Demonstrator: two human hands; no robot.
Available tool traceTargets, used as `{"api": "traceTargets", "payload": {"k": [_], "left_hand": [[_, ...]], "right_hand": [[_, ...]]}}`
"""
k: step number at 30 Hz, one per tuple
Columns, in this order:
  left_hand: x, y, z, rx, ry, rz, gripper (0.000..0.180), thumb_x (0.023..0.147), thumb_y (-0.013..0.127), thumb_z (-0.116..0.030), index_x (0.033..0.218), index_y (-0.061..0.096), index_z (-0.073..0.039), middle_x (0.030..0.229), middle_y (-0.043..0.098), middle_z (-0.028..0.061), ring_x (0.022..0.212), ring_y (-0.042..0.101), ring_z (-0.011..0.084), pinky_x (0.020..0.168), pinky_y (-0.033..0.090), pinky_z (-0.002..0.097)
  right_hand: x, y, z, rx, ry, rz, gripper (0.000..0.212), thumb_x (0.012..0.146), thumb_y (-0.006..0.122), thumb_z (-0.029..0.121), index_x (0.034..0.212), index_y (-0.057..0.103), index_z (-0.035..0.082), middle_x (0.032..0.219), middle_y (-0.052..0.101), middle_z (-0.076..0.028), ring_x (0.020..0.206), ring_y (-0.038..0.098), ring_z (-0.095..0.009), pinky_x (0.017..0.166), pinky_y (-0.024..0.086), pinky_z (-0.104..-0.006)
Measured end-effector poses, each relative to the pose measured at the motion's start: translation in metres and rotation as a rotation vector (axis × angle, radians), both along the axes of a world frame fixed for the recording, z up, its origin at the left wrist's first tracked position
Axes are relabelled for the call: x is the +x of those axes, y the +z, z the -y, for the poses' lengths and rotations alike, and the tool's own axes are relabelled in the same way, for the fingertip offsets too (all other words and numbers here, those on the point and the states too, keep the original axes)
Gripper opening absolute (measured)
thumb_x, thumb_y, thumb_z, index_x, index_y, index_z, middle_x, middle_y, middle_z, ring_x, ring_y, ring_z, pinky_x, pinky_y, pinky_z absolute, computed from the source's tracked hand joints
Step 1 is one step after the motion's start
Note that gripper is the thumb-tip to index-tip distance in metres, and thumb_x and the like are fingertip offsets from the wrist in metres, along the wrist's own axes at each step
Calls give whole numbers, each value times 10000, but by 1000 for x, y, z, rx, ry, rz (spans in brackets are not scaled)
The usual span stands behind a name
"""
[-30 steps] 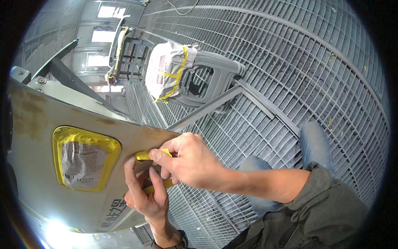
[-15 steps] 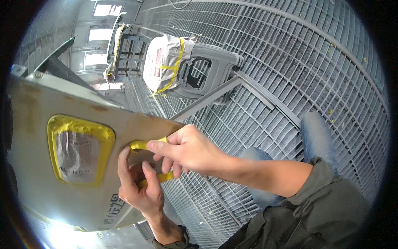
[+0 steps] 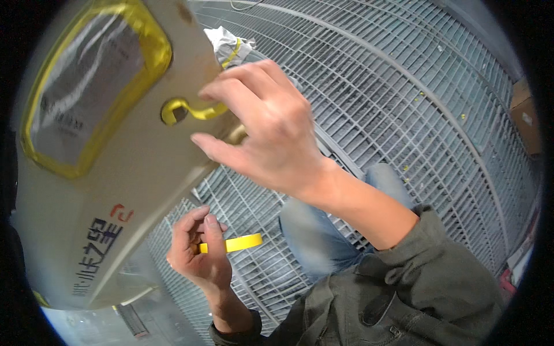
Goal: The person sits on a metal grid floor and uses yellow tape to cover a rectangular recess and a small circular area on a white vehicle door panel. They apply strips of tape over newspaper placed in the recess and smooth the tape down.
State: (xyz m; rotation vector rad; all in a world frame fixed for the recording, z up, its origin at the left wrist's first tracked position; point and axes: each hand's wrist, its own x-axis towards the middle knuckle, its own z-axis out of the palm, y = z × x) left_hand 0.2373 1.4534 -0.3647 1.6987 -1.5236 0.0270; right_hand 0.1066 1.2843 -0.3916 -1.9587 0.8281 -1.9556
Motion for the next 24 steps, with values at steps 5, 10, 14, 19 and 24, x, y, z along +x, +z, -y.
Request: {"api": "traceTargets", "payload": {"k": [5, 10, 14, 19, 24], "left_hand": [[3, -9, -22, -11, -9, -204, 189, 858, 717, 104, 1044, 710, 70, 844, 752, 129, 649, 721, 121, 637, 575, 212], [16, -13, -38, 9, -25, -200, 156, 894, 696, 97, 1049, 703, 79, 881, 750, 153, 693, 742, 144, 632, 587, 214], [24, -17, -44, -18, -12, -209, 154, 899, 700, 86, 1053, 697, 78, 898, 749, 163, 684, 738, 145, 612, 582, 211], [34, -20, -47, -18, -15, -231, 149, 904, 689, 86, 1052, 701, 79, 902, 749, 169, 673, 732, 139, 603, 573, 204], [35, -21, -45, -29, -8, -258, 140, 907, 678, 87, 1045, 705, 82, 869, 748, 157, 669, 729, 133, 594, 560, 196]], "right_hand": [[21, -6, -4, 105, -34, 71, 198, 788, 826, 76, 955, 745, 8, 886, 742, -62, 809, 712, -179, 717, 570, -292], [36, -1, -22, 485, 227, 352, 183, 906, 767, 97, 1015, 781, -49, 832, 772, -69, 739, 697, -84, 677, 556, -224], [45, -3, -26, 529, 288, 447, 205, 925, 774, 103, 1034, 772, -70, 852, 770, -77, 760, 699, -74, 688, 548, -195], [53, 6, -34, 595, 296, 556, 252, 893, 758, 136, 971, 763, -103, 790, 772, -130, 706, 727, -131, 665, 580, -251], [54, 9, -38, 661, 350, 626, 264, 922, 756, 142, 1007, 756, -108, 819, 768, -111, 731, 708, -108, 665, 564, -233]]}}
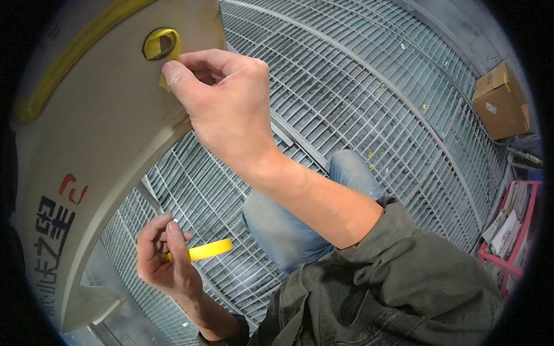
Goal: The person sits on a metal grid floor and uses yellow tape to cover a rectangular recess and a small circular area on a white vehicle door panel. They apply strips of tape over newspaper placed in the recess and smooth the tape down.
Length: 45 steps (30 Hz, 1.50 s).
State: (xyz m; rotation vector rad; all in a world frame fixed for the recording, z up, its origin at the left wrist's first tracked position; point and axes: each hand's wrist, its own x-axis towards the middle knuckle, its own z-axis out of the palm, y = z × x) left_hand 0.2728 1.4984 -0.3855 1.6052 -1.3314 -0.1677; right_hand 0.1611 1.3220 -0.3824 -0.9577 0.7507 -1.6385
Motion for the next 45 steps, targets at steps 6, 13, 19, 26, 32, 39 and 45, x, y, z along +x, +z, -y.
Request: {"api": "traceTargets", "payload": {"k": [6, 13, 19, 26, 32, 39, 45], "left_hand": [[3, -1, 0, 1, 7, -18, 141, 905, 675, 86, 1042, 708, 81, 845, 744, 143, 663, 724, 127, 594, 555, 194], [-1, 5, 5, 60, 31, -59, 138, 900, 682, 77, 1031, 722, 61, 804, 734, 121, 655, 712, 109, 591, 543, 198], [-9, -11, 16, 7, -16, -229, 147, 887, 713, 56, 1031, 735, 40, 751, 704, 52, 612, 629, 59, 556, 481, 197], [-44, -30, 79, 129, -296, -742, 266, 925, 696, -24, 1187, 729, 11, 698, 669, 51, 617, 620, 65, 601, 483, 237], [-80, -23, 134, -163, -643, -1214, 598, 964, 613, -16, 1539, 452, 17, 691, 656, 48, 677, 673, 97, 676, 523, 248], [-84, -17, 136, -283, -668, -1258, 619, 993, 582, 34, 1580, 391, -6, 745, 684, 45, 704, 687, 104, 645, 539, 230], [-77, -17, 132, -355, -754, -1309, 615, 986, 586, 44, 1572, 408, -6, 755, 686, 46, 712, 688, 108, 652, 534, 232]], "right_hand": [[3, 4, -3, 73, 82, 122, 271, 950, 747, 170, 1013, 753, -94, 825, 753, -68, 701, 659, -78, 631, 518, -221], [-2, 17, -10, 255, 300, 236, 261, 994, 739, 258, 1105, 745, 23, 984, 733, -14, 878, 637, -88, 756, 490, -245], [-6, 17, -14, 240, 341, 148, 249, 1022, 702, 282, 1113, 727, 51, 1022, 725, -17, 921, 634, -95, 770, 496, -254], [-67, 38, -16, -159, 176, -532, 202, 902, 786, 50, 1063, 733, -61, 931, 748, -51, 826, 661, -65, 735, 554, -224], [-61, 70, 20, -1102, -269, -1405, 254, 740, 798, 28, 983, 725, 47, 949, 710, -78, 834, 687, -221, 722, 562, -317], [-47, 91, 31, -1509, -309, -1570, 230, 692, 800, 87, 907, 717, 77, 878, 646, -42, 815, 646, -247, 680, 550, -362], [-44, 96, 37, -1549, -319, -1563, 139, 690, 804, 87, 800, 718, 89, 822, 644, -22, 773, 643, -232, 666, 546, -359]]}}
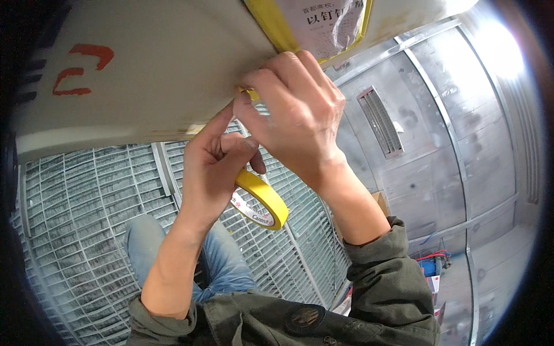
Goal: The person sits on a metal grid floor and uses yellow tape to cover a rectangular recess and a small circular area on a white vehicle door panel. They apply strips of tape over newspaper placed in the recess and smooth the tape down.
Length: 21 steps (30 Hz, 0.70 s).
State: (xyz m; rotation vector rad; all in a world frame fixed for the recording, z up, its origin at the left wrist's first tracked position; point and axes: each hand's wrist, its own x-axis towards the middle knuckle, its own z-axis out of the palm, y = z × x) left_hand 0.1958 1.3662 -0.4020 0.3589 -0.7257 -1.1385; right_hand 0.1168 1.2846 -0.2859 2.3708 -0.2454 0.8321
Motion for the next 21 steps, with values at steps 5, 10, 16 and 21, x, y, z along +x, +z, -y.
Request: {"api": "traceTargets", "payload": {"k": [5, 10, 16, 21], "left_hand": [[2, 0, -1, -14, -3, 38, 644, 978, 579, 53, 1587, 375, 8, 764, 690, 54, 731, 691, 107, 671, 534, 237], [4, 5, -6, 74, -9, 188, 666, 975, 579, 39, 1599, 348, 13, 744, 701, 45, 705, 680, 98, 679, 531, 236], [0, 4, -7, 56, 362, 582, 734, 938, 615, -23, 1610, 322, -1, 671, 673, 101, 602, 681, 150, 616, 547, 280], [-8, -6, 4, 60, 648, 855, 824, 862, 623, -63, 1619, 303, -9, 632, 653, 113, 507, 651, 263, 517, 531, 379]], "right_hand": [[-3, 1, -6, 157, -70, 70, 93, 735, 805, 71, 801, 740, 68, 788, 675, -36, 755, 661, -236, 667, 539, -347], [-4, 1, -11, 268, -133, 115, 83, 743, 807, 72, 801, 750, 55, 767, 677, -41, 723, 657, -235, 665, 535, -350], [-3, 3, -8, 211, -133, 94, 78, 760, 806, 87, 811, 760, 51, 781, 700, -38, 721, 676, -205, 653, 541, -334], [-4, 2, -11, 245, -147, 113, 80, 760, 804, 82, 826, 769, 53, 796, 723, -37, 721, 691, -209, 660, 552, -325]]}}
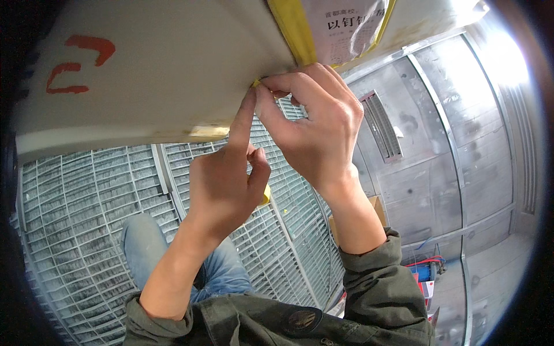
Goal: The person sits on a metal grid floor and uses yellow tape to cover a rectangular recess and a small circular area on a white vehicle door panel. They apply strips of tape over newspaper placed in the recess and smooth the tape down.
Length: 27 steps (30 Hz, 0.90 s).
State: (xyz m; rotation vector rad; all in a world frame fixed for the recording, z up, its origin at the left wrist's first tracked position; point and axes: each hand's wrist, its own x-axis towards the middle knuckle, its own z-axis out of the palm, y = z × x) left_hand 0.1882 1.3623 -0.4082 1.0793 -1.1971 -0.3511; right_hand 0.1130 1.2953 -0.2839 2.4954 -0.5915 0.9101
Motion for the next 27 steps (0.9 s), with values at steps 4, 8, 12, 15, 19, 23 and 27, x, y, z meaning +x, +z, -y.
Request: {"api": "traceTargets", "payload": {"k": [4, 8, 12, 15, 19, 23, 27], "left_hand": [[-1, -2, 2, 44, 142, 199, 848, 828, 614, -71, 1618, 313, -8, 649, 664, 107, 476, 642, 268, 443, 509, 407], [-2, -4, 4, 49, 171, 260, 818, 842, 598, -67, 1613, 331, -9, 629, 646, 88, 478, 651, 256, 426, 517, 408], [-2, -7, 8, 21, 205, 253, 815, 842, 605, -66, 1611, 338, -13, 613, 630, 82, 481, 657, 257, 436, 532, 408], [-2, -5, 7, 54, 221, 287, 910, 829, 672, -61, 1637, 255, -35, 653, 681, 85, 552, 695, 252, 524, 564, 374], [-1, -3, 5, 99, 197, 306, 958, 824, 699, -56, 1652, 218, -60, 689, 715, 90, 600, 720, 255, 580, 585, 364], [1, -1, 7, 75, 219, 297, 916, 831, 692, -53, 1639, 262, -62, 706, 723, 93, 628, 732, 253, 590, 588, 363], [4, 0, 7, 43, 196, 266, 864, 834, 681, -44, 1620, 321, -65, 724, 730, 97, 649, 738, 246, 597, 591, 365]], "right_hand": [[-1, -1, 1, -14, 3, 1, 82, 764, 797, 76, 839, 774, 54, 800, 732, -41, 715, 690, -211, 662, 554, -326], [-2, -1, -1, -20, -2, 1, 80, 770, 790, 79, 844, 773, 56, 799, 734, -39, 711, 687, -209, 660, 552, -329], [0, -1, -3, -24, -27, 8, 67, 771, 782, 81, 833, 767, 61, 790, 726, -39, 709, 684, -223, 654, 548, -339], [-1, -1, 0, -70, -14, -10, 64, 767, 778, 82, 828, 762, 67, 789, 720, -40, 714, 681, -238, 649, 545, -345], [-1, 1, -1, -94, -7, -32, 64, 764, 778, 86, 820, 753, 71, 794, 716, -39, 720, 677, -247, 647, 542, -350], [-1, 3, -2, -91, -40, -42, 58, 769, 779, 101, 805, 744, 72, 797, 717, -42, 721, 677, -247, 642, 540, -356], [-3, 3, -2, -9, -89, -16, 74, 785, 769, 116, 806, 737, 53, 778, 711, -67, 699, 678, -258, 634, 537, -357]]}}
